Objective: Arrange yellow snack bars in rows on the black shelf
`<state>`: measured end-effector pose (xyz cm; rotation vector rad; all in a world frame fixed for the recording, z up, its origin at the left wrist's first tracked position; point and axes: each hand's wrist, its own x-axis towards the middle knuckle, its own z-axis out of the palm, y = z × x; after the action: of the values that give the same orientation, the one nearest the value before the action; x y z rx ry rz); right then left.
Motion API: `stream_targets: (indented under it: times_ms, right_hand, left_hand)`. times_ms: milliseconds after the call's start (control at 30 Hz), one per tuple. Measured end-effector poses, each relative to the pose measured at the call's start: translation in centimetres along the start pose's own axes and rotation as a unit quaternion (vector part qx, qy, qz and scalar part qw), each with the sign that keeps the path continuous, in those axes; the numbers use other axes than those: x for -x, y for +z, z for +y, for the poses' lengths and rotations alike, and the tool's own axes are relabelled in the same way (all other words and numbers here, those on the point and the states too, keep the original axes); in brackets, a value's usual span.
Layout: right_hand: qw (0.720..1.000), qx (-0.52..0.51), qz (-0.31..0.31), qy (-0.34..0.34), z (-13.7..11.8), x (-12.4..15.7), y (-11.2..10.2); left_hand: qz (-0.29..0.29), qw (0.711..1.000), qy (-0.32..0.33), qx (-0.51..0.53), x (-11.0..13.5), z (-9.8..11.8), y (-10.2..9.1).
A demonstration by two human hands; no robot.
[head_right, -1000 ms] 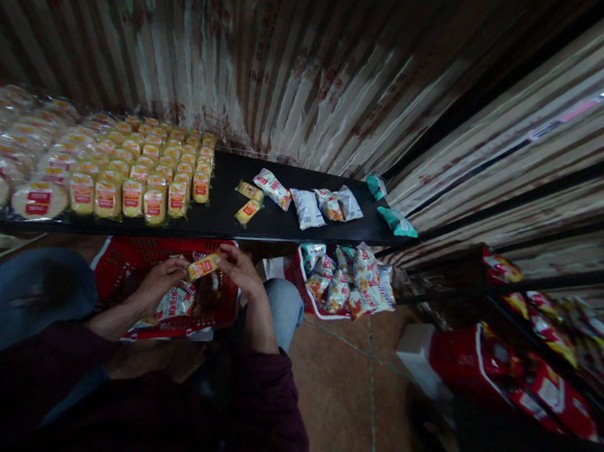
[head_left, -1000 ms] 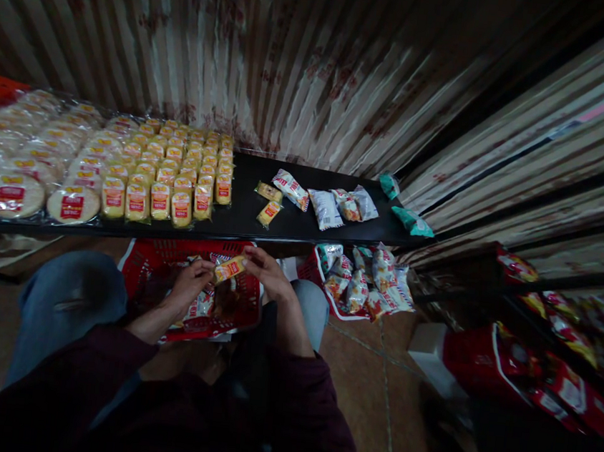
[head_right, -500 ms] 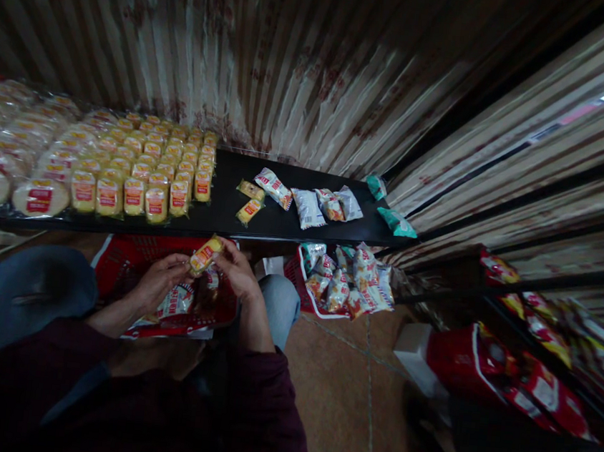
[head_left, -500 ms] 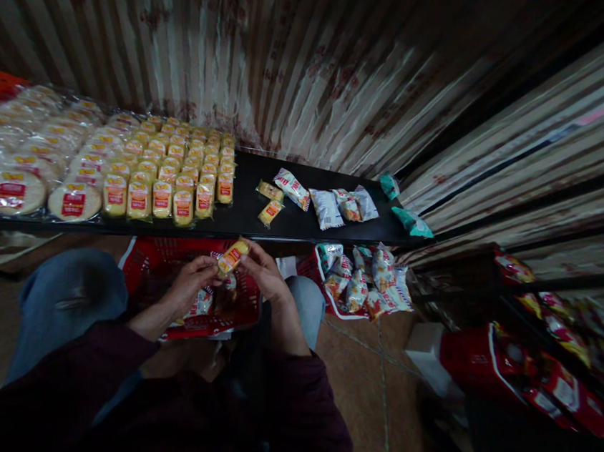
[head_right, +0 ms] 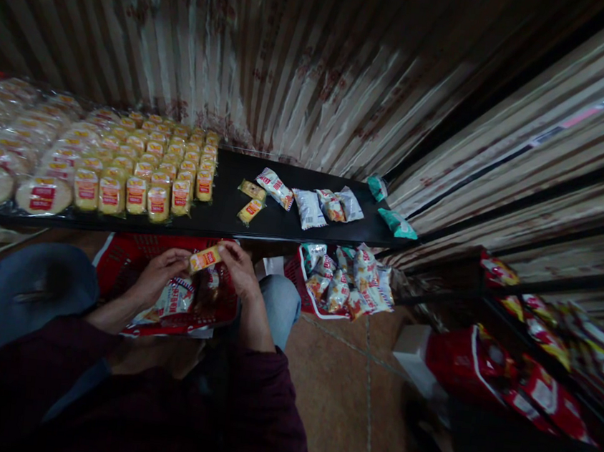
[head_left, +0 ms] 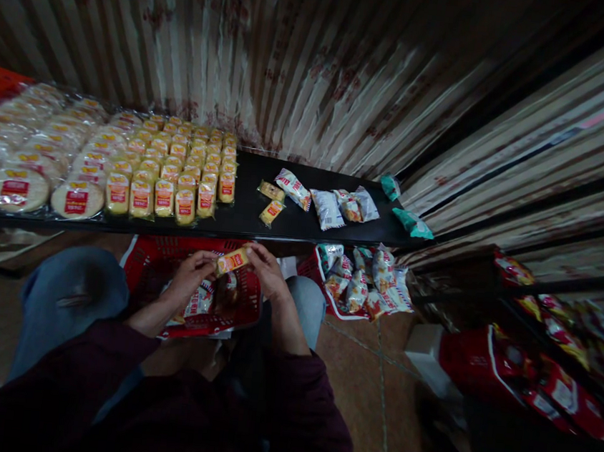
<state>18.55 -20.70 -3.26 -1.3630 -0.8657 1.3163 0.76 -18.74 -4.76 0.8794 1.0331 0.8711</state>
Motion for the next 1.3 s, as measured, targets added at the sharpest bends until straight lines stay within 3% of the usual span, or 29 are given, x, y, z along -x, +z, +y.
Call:
stream_targets:
  times_ms: [167,367,467,933,1300]
  right_hand:
    - [0.999,0.02,-0.026,0.02,0.0,0.6,0.0]
    - [0.995,-0.062,-0.05,0.052,0.1,1.3,1.0]
    - [0.996,-0.068,-0.031,0.047,0.2,1.4,1.5]
    - [0.996,-0.057,-0.07,0.019,0.7,1.9,2.6]
    - [0.996,0.032,-0.086,-0.024,1.8,1.7,2.3]
  left_hand:
    - [0.051,0.998,0.014,0.027,-0.6,0.3,-0.4]
    - [0.028,0.994,0.034,0.103,-0.4,1.2,-0.1]
    - [0.03,0.993,0.041,0.108,-0.4,1.3,-0.1]
    - [0.016,0.989,0.04,0.14,-0.3,1.1,-0.1]
    - [0.02,0.992,0.026,0.119,0.0,0.2,0.6]
